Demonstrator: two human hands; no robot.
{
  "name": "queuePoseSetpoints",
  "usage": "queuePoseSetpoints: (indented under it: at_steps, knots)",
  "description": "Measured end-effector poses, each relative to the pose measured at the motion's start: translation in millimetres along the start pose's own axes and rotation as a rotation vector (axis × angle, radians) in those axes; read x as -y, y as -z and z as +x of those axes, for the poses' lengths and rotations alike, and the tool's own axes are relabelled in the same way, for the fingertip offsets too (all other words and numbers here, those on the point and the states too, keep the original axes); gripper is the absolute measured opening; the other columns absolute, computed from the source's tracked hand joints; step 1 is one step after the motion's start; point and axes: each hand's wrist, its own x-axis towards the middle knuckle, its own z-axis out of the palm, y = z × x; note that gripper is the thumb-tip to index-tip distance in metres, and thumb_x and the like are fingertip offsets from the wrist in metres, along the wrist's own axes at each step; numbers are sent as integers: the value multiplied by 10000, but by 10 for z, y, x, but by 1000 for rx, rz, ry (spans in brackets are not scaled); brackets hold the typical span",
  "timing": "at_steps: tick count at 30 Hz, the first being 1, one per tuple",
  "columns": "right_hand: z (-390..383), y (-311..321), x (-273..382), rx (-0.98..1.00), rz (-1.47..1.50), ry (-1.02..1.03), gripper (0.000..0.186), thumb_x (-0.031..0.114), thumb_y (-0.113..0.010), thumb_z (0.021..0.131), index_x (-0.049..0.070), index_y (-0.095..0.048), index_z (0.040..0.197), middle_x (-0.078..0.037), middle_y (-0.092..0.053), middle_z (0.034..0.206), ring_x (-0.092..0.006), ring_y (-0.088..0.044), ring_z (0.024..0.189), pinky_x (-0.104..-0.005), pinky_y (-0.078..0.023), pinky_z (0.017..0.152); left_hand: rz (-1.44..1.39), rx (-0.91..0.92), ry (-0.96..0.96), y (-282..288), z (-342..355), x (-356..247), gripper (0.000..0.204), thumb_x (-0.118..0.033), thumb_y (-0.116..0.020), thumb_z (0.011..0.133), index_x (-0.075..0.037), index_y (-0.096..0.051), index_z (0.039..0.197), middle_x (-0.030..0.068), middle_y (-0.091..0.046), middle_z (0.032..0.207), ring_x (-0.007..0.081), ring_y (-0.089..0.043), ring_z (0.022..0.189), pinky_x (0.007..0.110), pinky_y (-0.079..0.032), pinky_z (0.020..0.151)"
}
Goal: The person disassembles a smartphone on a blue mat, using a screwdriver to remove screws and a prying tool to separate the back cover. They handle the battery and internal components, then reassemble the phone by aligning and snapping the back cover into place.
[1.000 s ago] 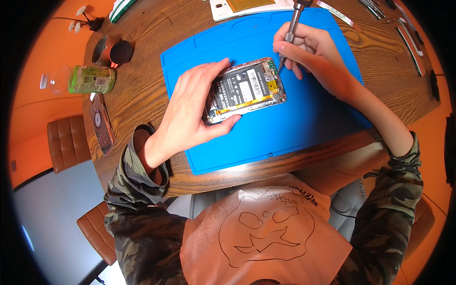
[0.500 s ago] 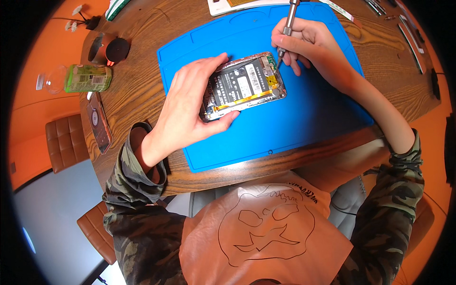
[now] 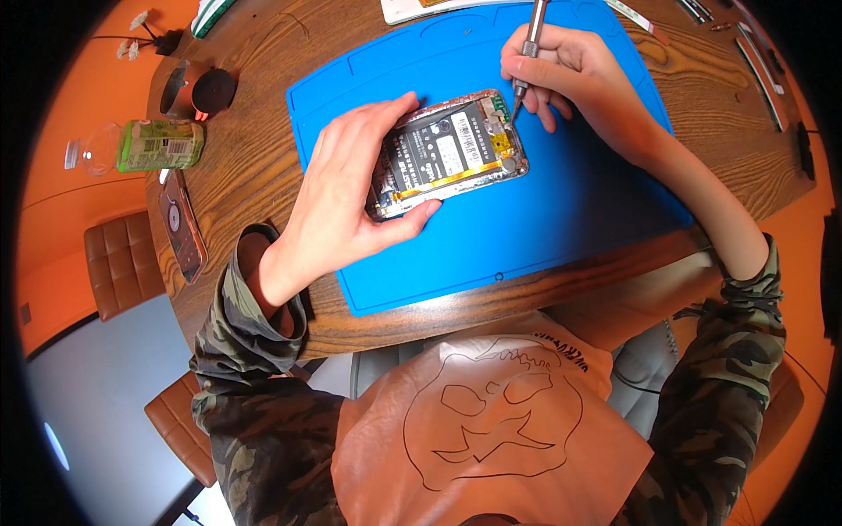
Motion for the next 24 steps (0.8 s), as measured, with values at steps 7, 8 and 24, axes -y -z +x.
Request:
queuePoseSetpoints:
  at_steps: [7, 8, 24]
  knots:
    - [5, 22, 3, -47, 16, -6, 264, 338, -584, 1050, 83, -649, 1036, 6, -618, 753, -29, -554, 552, -163, -343, 492, 2, 16, 0, 8, -10, 9, 933, -251, -828, 728, -28, -409, 1531, 162, -557, 1441, 351, -511, 1301, 466, -379, 1125]
    - [13, 28, 17, -61, 23, -3, 261, 335, -582, 1051, 84, -648, 1035, 7, -613, 751, -26, -542, 543, -164, -340, 488, 6, 15, 3, 8, -10, 9, 933, -249, -828, 727, -28, -409, 1531, 162, -557, 1442, 351, -510, 1301, 466, -379, 1125]
    - [73, -79, 81, -307, 272, -106, 195, 209, -618, 1032, 42, -603, 932, -9, -586, 738, -67, -518, 575, -208, -411, 529, 0, 17, -7, 4, -4, 20, 915, -252, -822, 729, -25, -421, 1520, 172, -555, 1437, 352, -509, 1298, 471, -375, 1126]
